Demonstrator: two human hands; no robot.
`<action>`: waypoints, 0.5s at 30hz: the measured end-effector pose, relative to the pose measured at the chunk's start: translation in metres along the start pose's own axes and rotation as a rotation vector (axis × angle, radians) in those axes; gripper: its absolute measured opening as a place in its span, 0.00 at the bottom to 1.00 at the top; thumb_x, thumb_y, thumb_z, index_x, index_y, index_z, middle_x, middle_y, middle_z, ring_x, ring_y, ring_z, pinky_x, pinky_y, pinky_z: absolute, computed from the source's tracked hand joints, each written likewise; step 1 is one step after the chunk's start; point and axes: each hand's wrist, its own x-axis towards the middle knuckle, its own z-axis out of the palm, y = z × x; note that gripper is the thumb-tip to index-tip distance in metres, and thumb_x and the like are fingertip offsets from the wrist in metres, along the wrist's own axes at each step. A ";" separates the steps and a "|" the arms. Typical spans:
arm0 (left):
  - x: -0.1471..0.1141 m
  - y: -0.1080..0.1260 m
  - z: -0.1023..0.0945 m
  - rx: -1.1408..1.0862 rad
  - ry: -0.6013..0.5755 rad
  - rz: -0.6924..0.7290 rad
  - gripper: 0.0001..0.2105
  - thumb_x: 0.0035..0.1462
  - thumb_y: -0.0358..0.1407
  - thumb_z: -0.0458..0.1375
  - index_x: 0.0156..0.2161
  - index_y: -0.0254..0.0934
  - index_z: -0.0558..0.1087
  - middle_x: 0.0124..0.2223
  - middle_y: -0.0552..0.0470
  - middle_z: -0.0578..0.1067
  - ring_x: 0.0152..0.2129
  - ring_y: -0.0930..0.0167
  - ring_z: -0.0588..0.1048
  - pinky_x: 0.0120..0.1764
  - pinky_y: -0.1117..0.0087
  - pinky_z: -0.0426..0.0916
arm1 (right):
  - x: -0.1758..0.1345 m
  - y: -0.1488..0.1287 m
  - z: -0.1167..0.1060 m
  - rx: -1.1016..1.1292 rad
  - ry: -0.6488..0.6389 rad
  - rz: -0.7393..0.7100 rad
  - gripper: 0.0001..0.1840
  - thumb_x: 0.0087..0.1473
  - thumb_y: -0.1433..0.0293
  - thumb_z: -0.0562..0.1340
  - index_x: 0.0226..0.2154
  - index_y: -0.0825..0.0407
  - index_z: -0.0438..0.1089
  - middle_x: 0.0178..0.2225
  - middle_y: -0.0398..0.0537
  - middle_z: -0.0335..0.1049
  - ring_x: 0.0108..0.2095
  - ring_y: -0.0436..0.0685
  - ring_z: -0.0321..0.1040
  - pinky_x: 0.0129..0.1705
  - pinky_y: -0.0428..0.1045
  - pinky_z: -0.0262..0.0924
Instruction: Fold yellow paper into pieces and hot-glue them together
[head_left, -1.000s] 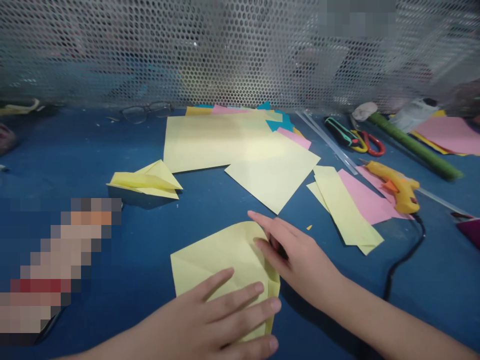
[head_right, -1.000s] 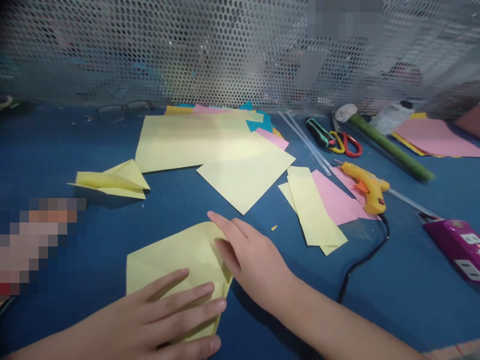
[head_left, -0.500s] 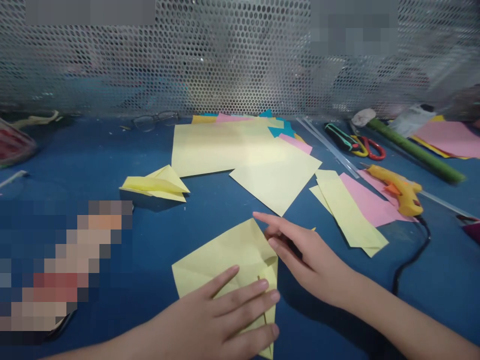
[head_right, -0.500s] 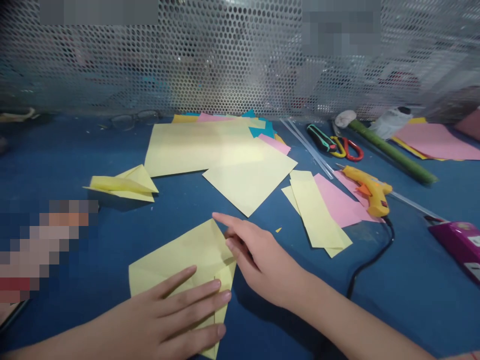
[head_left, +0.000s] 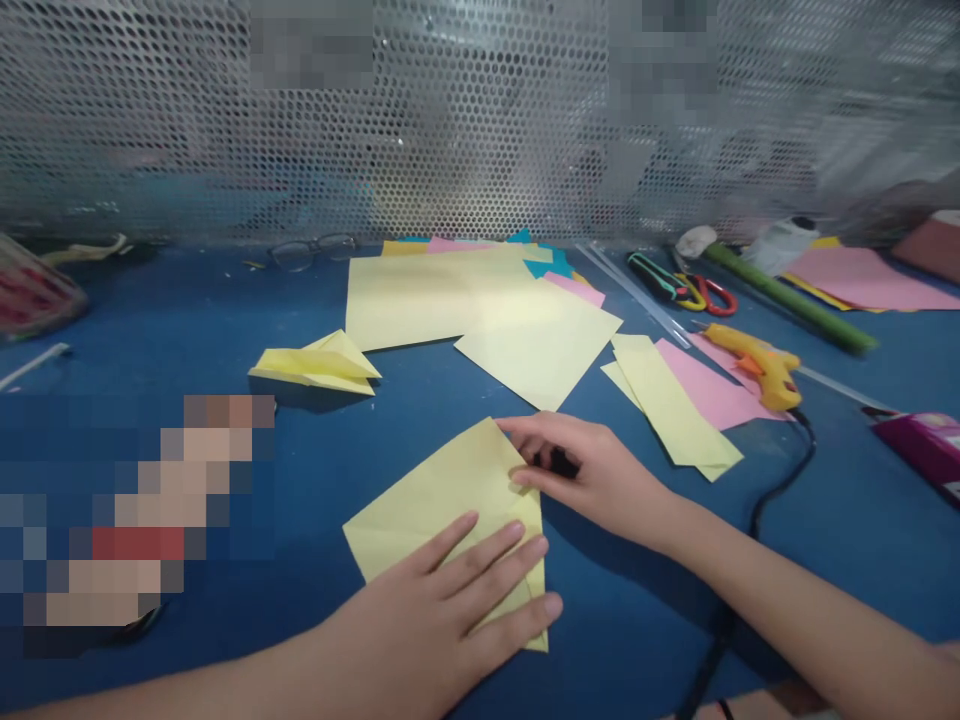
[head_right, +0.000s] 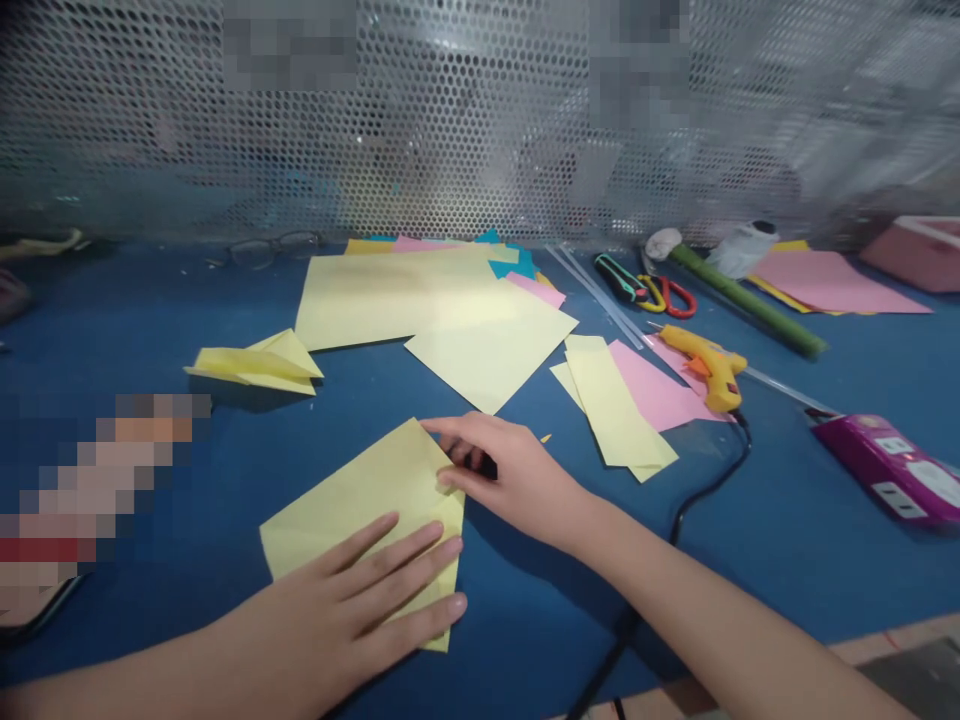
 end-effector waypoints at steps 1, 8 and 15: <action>0.001 0.003 0.006 0.044 0.035 0.002 0.27 0.68 0.42 0.51 0.68 0.35 0.54 0.69 0.42 0.54 0.66 0.60 0.55 0.62 0.58 0.60 | 0.000 0.000 0.002 -0.003 0.017 -0.009 0.21 0.60 0.71 0.62 0.56 0.48 0.68 0.38 0.45 0.73 0.31 0.50 0.68 0.35 0.47 0.68; 0.005 0.015 0.015 0.145 0.171 0.044 0.24 0.71 0.42 0.45 0.62 0.26 0.65 0.65 0.42 0.65 0.61 0.59 0.65 0.57 0.63 0.66 | -0.004 -0.011 0.012 -0.040 0.082 -0.074 0.16 0.63 0.72 0.58 0.52 0.48 0.70 0.47 0.51 0.72 0.36 0.51 0.70 0.41 0.49 0.70; 0.002 0.011 0.011 0.208 0.238 0.074 0.20 0.68 0.27 0.42 0.60 0.29 0.68 0.62 0.47 0.71 0.58 0.65 0.70 0.57 0.67 0.66 | -0.008 -0.021 0.010 -0.039 0.072 0.091 0.14 0.60 0.69 0.63 0.48 0.53 0.72 0.33 0.45 0.74 0.26 0.49 0.67 0.28 0.44 0.67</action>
